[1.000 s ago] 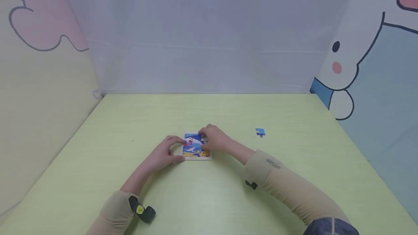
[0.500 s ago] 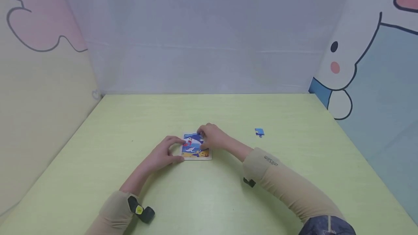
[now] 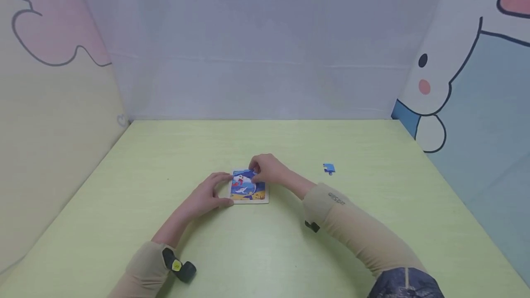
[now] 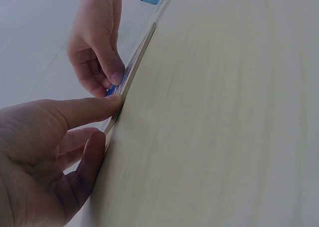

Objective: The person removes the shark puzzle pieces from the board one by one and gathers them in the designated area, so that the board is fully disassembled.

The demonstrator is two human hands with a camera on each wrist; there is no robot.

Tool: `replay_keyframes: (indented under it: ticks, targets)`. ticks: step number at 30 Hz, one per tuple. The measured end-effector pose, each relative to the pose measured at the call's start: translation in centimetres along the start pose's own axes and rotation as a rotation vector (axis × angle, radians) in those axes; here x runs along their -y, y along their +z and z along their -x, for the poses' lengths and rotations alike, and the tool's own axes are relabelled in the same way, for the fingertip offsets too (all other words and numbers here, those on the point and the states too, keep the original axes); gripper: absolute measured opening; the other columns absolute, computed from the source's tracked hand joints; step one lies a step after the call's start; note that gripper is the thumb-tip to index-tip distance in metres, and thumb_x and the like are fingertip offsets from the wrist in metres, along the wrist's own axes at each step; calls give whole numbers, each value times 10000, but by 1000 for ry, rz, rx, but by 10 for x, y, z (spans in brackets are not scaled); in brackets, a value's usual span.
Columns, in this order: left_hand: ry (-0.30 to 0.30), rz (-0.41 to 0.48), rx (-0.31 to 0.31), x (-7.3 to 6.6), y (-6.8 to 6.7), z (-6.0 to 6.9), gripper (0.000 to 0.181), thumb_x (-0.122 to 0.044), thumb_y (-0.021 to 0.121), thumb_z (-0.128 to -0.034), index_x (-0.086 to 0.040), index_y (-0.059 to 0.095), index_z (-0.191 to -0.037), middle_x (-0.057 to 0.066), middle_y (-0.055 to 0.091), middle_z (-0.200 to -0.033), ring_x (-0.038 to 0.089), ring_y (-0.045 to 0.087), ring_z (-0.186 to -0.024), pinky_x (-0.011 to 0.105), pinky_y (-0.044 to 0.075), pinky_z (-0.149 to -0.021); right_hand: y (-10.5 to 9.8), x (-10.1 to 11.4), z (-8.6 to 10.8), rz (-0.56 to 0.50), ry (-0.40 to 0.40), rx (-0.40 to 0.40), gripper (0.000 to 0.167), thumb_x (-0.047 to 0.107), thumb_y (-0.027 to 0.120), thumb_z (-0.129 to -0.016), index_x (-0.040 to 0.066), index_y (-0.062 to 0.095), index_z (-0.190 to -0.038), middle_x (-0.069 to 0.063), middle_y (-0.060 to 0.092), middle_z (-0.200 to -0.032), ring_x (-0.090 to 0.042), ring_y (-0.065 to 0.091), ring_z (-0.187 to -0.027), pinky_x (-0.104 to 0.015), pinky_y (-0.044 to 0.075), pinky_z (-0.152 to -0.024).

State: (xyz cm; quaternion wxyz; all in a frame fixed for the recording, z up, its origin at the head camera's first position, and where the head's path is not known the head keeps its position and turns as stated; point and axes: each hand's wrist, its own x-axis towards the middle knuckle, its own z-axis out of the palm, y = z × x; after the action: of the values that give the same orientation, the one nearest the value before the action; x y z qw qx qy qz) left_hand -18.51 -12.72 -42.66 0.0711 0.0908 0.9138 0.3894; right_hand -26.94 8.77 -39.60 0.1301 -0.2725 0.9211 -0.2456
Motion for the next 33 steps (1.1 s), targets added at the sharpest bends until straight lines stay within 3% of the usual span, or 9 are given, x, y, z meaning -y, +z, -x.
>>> replay_keyframes:
  ticks: [5,12,18,25,33]
  targets:
    - [-16,10,5,0,-1,-1,702,-226,801,-824,-154,493,-1451,51,435,-1534,229,548,-1116,474,442,-1063,-1,-1,-2,31,-14,-1,338,138,781,-833,40,680,-1140,-74,692,-1020,-159,622,-935,-295,546,-873]
    - [-13,14,11,-1,-1,-2,725,-220,808,-813,-125,485,-1455,80,425,-1542,283,491,-1302,515,373,-1149,-2,2,-2,188,-10,-24,320,250,799,-816,107,721,-1091,-32,646,-988,-146,577,-881,-296,516,-795]
    - [-11,9,10,-1,-2,-2,722,-226,808,-813,-112,489,-1451,78,415,-1549,267,496,-1286,504,385,-1140,-4,2,-2,240,-9,-23,336,300,797,-810,131,728,-1092,-6,691,-1004,-138,605,-895,-297,529,-785]
    - [-17,-1,9,-2,-1,-3,718,-240,806,-816,-123,492,-1451,65,409,-1551,205,552,-1039,447,461,-1013,-15,-4,-1,222,-20,-40,311,294,776,-827,150,734,-1100,-2,719,-1074,-178,622,-993,-346,541,-843]
    - [-22,14,10,-2,-2,-3,725,-230,806,-815,-119,487,-1456,65,395,-1562,264,499,-1268,495,399,-1128,-31,-13,6,250,-78,-92,321,263,759,-826,121,726,-1112,-22,724,-1078,-196,620,-1003,-359,540,-865]
